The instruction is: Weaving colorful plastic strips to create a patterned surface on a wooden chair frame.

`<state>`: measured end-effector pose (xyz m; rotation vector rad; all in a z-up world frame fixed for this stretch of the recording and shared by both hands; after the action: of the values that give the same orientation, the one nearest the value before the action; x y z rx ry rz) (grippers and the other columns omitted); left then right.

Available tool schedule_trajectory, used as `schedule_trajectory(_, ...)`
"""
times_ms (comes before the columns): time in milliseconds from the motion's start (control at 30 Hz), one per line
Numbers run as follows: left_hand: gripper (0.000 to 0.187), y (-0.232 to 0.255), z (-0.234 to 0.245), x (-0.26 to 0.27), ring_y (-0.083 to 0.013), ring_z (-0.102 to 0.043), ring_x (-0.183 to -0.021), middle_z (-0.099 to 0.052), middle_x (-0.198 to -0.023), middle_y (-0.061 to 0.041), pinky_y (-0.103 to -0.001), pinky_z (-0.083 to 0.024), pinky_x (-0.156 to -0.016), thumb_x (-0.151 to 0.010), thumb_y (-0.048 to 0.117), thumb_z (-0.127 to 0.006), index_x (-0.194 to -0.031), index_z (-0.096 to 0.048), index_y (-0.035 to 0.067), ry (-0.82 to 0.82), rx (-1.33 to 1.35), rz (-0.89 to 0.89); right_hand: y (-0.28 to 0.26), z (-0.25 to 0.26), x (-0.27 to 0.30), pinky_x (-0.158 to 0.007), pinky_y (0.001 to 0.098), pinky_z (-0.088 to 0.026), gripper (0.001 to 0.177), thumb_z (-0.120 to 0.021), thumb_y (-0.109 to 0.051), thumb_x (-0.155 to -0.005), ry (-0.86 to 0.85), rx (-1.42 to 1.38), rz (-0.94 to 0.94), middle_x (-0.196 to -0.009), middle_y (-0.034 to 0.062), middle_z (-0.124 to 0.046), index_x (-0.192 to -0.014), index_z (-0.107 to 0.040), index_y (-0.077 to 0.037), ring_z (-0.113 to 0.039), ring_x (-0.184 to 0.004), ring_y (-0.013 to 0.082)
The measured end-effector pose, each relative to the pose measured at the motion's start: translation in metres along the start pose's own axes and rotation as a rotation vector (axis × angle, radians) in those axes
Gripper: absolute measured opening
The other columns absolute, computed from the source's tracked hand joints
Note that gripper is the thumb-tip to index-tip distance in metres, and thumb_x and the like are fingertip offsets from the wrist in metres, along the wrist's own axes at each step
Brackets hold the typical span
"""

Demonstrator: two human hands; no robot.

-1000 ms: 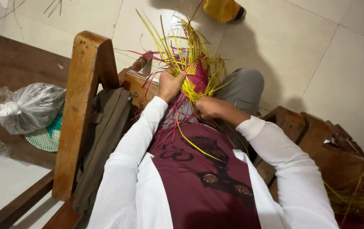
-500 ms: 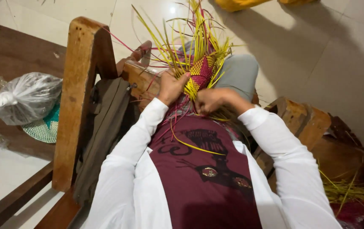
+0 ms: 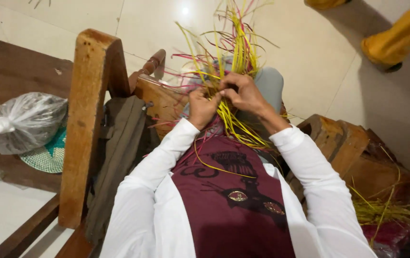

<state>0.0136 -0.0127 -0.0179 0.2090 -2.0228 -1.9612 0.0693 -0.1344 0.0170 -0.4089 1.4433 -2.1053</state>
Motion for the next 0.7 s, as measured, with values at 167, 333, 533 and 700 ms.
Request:
schedule_trajectory(167, 0.011, -0.005, -0.001, -0.005, -0.0239, -0.069, -0.071, -0.070, -0.071, -0.016, -0.033, -0.053, -0.061, -0.077, 0.012, -0.076, -0.078, -0.071, 0.002, -0.068, -0.033, -0.117, 0.000, 0.004, -0.001, -0.073, 0.0429, -0.051, 0.006, -0.069, -0.007, -0.082, -0.051, 0.070, -0.057, -0.078, 0.0137, -0.066, -0.088, -0.069, -0.007, -0.066, -0.080, 0.0336)
schedule_trajectory(333, 0.020, 0.008, 0.006, -0.018, -0.0229, -0.069, -0.076, -0.070, -0.077, -0.014, -0.034, -0.054, -0.069, -0.072, 0.007, -0.078, -0.089, -0.068, 0.004, -0.153, -0.062, -0.017, 0.023, -0.003, 0.005, -0.076, 0.0469, -0.051, 0.010, -0.070, -0.006, -0.083, -0.088, 0.035, -0.078, -0.082, 0.0186, -0.066, -0.092, -0.068, -0.002, -0.066, -0.084, 0.0384)
schedule_trajectory(533, 0.019, 0.001, 0.005, -0.035, -0.0163, -0.069, -0.082, -0.073, -0.087, -0.006, -0.036, -0.056, -0.077, -0.071, 0.005, -0.079, -0.088, -0.074, 0.009, -0.351, 0.164, 0.223, -0.031, -0.012, -0.010, -0.080, 0.0417, -0.050, 0.006, -0.071, -0.006, -0.084, -0.014, -0.040, -0.091, -0.082, 0.0127, -0.066, -0.090, -0.070, -0.006, -0.066, -0.085, 0.0267)
schedule_trajectory(700, 0.068, -0.061, -0.016, -0.015, -0.0257, -0.062, -0.110, -0.069, -0.112, -0.011, -0.036, -0.050, -0.095, -0.064, 0.041, -0.091, -0.112, -0.067, 0.000, -0.594, -0.006, 0.449, -0.149, -0.082, -0.022, -0.071, 0.0214, -0.046, 0.031, -0.051, 0.005, -0.088, -0.056, -0.295, 0.110, -0.076, 0.0010, -0.051, -0.093, -0.069, -0.020, -0.057, -0.073, 0.0096)
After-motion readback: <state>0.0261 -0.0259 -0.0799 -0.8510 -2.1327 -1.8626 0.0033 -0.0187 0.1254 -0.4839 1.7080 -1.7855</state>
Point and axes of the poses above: each hand's wrist, its own x-axis away from the middle knuckle, its own z-axis out of the back of the hand, y = z × x, the point moved 7 cm from there along -x, towards the middle knuckle
